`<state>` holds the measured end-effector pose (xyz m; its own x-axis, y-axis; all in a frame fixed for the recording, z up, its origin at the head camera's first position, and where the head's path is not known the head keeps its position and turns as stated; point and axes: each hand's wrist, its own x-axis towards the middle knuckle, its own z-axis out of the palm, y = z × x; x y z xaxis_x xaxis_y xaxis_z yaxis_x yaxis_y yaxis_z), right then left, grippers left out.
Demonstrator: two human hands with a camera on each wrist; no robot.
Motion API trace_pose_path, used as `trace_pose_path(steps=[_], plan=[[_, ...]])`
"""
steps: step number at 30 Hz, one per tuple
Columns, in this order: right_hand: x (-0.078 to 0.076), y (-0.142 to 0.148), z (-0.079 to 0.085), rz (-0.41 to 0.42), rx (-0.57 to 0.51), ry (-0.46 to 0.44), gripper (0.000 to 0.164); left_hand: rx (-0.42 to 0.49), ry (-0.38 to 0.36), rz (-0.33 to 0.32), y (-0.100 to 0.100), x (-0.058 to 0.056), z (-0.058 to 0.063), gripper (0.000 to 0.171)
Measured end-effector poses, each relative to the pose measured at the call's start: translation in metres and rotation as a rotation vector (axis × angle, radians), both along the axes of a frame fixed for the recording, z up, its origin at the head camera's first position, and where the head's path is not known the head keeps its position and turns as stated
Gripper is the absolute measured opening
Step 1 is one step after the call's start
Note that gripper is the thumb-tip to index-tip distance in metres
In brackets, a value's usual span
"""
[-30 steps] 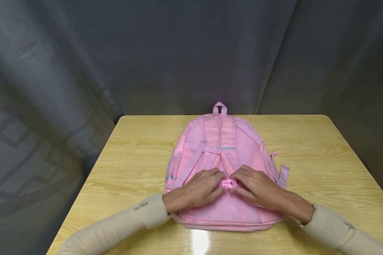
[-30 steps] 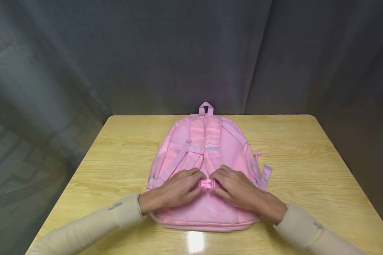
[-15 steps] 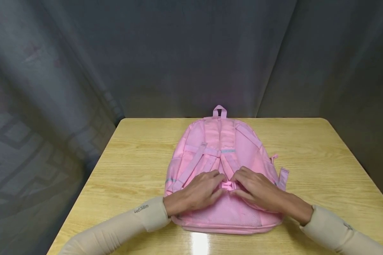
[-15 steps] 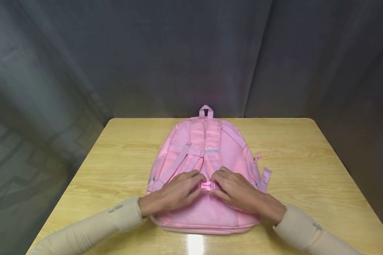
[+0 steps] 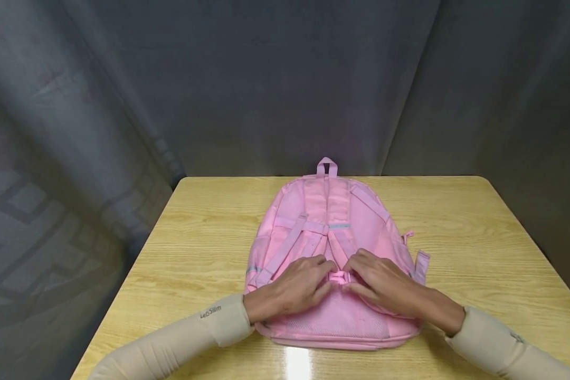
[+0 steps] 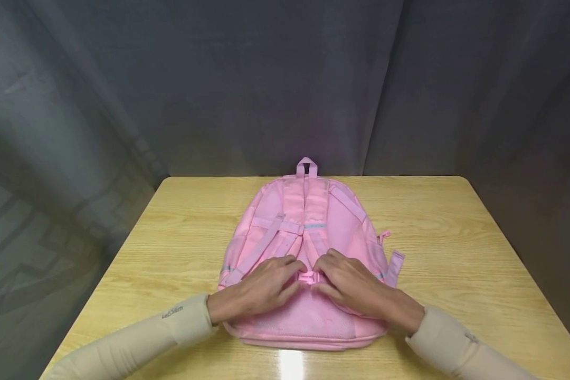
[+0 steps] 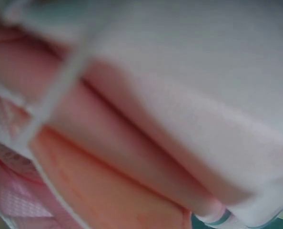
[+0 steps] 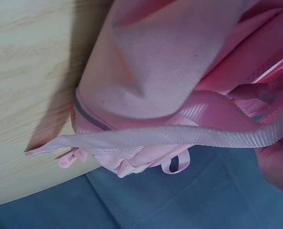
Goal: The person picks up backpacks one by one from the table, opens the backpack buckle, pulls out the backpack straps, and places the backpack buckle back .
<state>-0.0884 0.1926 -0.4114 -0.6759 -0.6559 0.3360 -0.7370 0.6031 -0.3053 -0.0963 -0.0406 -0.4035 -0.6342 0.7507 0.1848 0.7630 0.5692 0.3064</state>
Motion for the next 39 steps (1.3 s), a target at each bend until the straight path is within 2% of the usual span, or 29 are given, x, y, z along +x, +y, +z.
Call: trace_pose_path(steps=[16,39], plan=[[-0.0002,-0.0003,0.0029,0.019,-0.016,0.029,0.016,0.012,0.040,0.022,-0.0005,0.0023,0.0020,0.018],[0.0001,-0.0003,0.0042,0.015,-0.006,0.045,0.017,0.030,0.056,0.028,-0.0001,0.0028,0.0018,0.014]])
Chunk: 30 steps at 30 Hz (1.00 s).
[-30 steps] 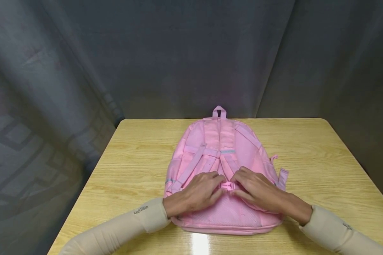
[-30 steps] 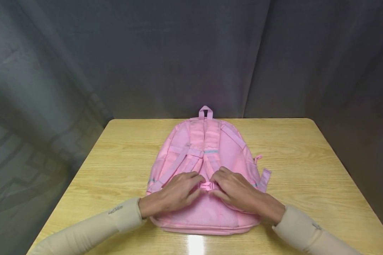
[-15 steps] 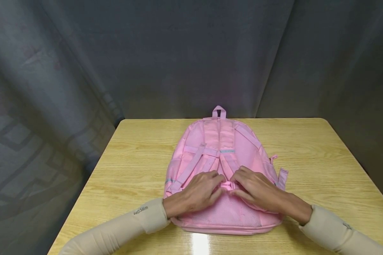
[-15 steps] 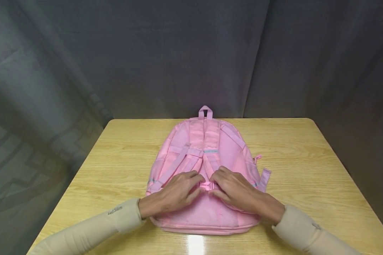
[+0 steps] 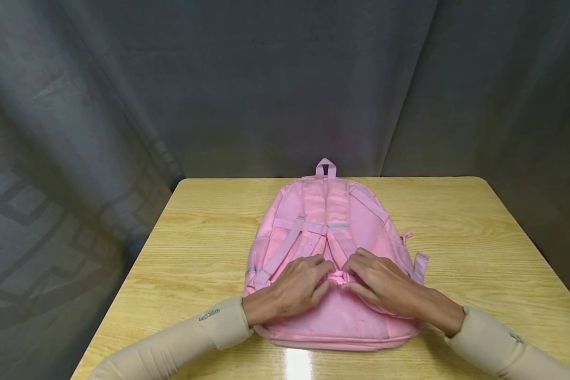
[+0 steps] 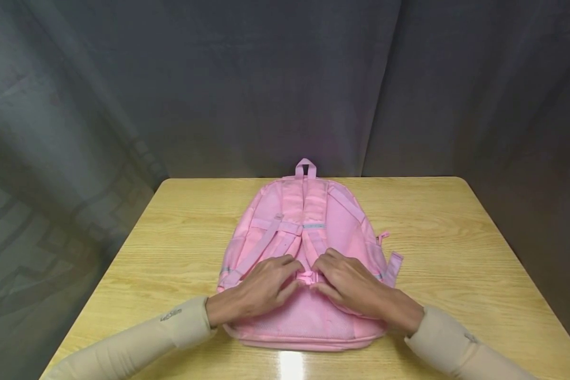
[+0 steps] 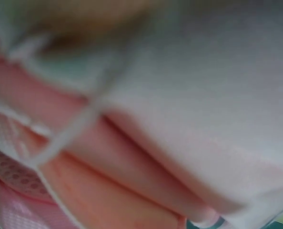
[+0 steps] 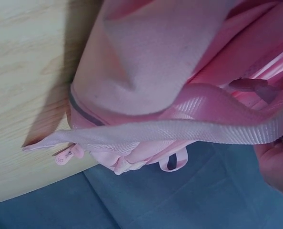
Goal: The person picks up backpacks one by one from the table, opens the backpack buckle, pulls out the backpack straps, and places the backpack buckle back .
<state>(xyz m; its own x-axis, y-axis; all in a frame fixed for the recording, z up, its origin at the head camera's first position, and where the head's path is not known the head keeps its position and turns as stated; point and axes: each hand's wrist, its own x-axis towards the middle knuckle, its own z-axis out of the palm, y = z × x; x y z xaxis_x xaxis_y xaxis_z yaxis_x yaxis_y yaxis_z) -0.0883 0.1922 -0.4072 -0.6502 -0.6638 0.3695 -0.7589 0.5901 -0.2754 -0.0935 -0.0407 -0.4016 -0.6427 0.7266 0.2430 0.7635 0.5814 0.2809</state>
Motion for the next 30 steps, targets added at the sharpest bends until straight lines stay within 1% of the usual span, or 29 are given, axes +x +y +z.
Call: trace_pose_path(steps=[6,13,18,25,30], plan=[[-0.0002,0.0008,0.0008,-0.002,-0.004,0.006,0.015,0.008,0.012,-0.001,0.0012,-0.0004,-0.0003,0.014],[-0.0009,0.0027,0.0015,-0.008,-0.008,-0.004,0.014,0.018,-0.011,0.017,-0.0015,-0.0003,-0.0004,0.016],[-0.0007,0.0045,0.0020,-0.015,-0.010,-0.010,0.013,0.025,-0.005,0.026,-0.0031,-0.0003,-0.0005,0.018],[-0.0001,0.0048,0.0015,-0.016,-0.011,0.001,0.014,0.034,0.001,0.024,-0.0036,-0.0001,-0.0023,0.017],[0.0002,0.0060,0.0013,-0.014,-0.018,0.012,0.014,0.042,-0.011,0.024,-0.0049,0.0000,-0.0031,0.017]])
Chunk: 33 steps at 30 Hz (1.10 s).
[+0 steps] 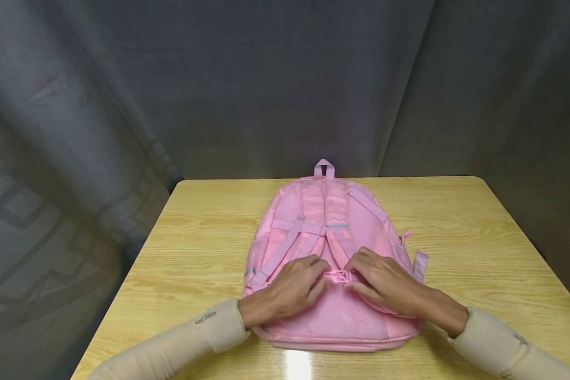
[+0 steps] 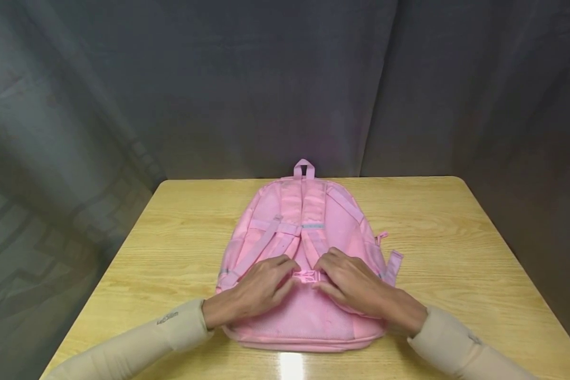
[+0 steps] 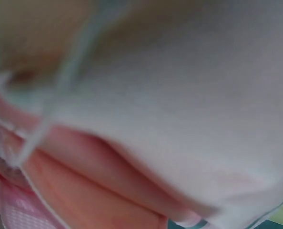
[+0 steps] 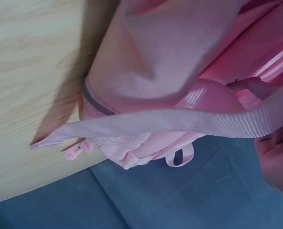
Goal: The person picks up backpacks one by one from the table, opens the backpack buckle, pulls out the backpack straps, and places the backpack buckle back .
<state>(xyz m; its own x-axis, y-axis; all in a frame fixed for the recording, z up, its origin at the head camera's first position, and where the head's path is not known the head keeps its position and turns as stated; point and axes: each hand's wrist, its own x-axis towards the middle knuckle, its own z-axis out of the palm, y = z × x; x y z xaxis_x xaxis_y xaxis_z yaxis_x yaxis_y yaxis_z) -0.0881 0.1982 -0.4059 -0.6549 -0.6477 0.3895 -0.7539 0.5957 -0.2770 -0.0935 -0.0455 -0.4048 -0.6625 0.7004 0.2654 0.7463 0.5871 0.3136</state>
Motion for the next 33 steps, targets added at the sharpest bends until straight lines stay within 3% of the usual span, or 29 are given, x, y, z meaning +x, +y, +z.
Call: trace_pose_path(steps=[22,33], plan=[[0.001,0.012,0.000,-0.024,-0.047,0.047,0.020,0.000,-0.037,0.023,-0.004,0.001,-0.003,0.017],[0.001,0.011,0.000,-0.013,-0.066,0.055,0.019,-0.169,0.040,0.011,-0.003,0.007,-0.007,0.021]])
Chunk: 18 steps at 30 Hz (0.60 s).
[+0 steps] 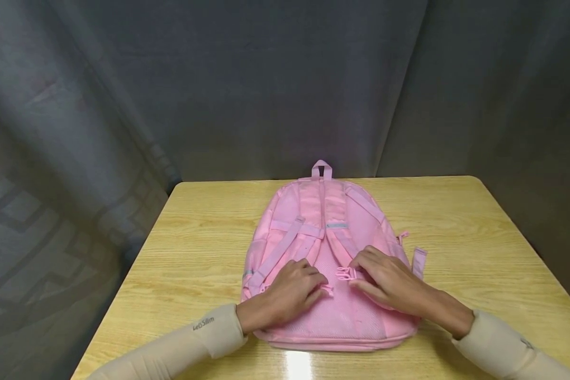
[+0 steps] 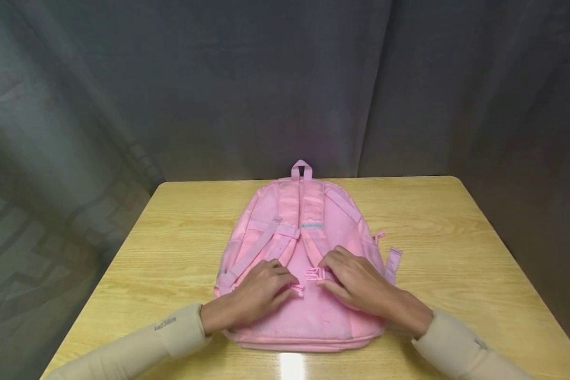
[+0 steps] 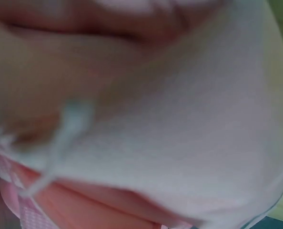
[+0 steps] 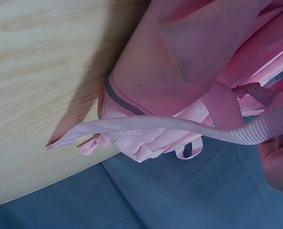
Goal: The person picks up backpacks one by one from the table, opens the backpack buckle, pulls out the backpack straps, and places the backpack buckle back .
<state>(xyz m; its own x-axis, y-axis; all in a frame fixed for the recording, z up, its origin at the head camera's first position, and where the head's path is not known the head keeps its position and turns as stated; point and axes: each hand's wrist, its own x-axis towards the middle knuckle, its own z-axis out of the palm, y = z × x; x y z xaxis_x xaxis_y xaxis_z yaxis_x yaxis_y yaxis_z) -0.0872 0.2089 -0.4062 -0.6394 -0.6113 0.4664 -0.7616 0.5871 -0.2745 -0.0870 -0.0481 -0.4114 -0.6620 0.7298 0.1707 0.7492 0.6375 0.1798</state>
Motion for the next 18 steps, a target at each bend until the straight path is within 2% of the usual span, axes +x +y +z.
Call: trace_pose_path(steps=[5,10,14,18], plan=[[0.0001,-0.0014,-0.0001,0.001,-0.001,-0.011,0.019,-0.046,-0.002,0.004,-0.0010,0.0037,-0.0032,0.023],[0.0002,-0.0009,-0.0006,-0.004,0.002,-0.010,0.019,-0.034,0.030,0.000,-0.0007,0.0043,-0.0059,0.023],[0.0003,-0.0003,-0.0010,-0.001,0.002,-0.014,0.019,-0.006,0.047,-0.008,-0.0006,0.0037,-0.0062,0.030],[0.0007,-0.0001,-0.0006,-0.011,0.009,-0.017,0.020,0.098,-0.011,-0.004,0.0005,-0.0009,0.0001,0.039]])
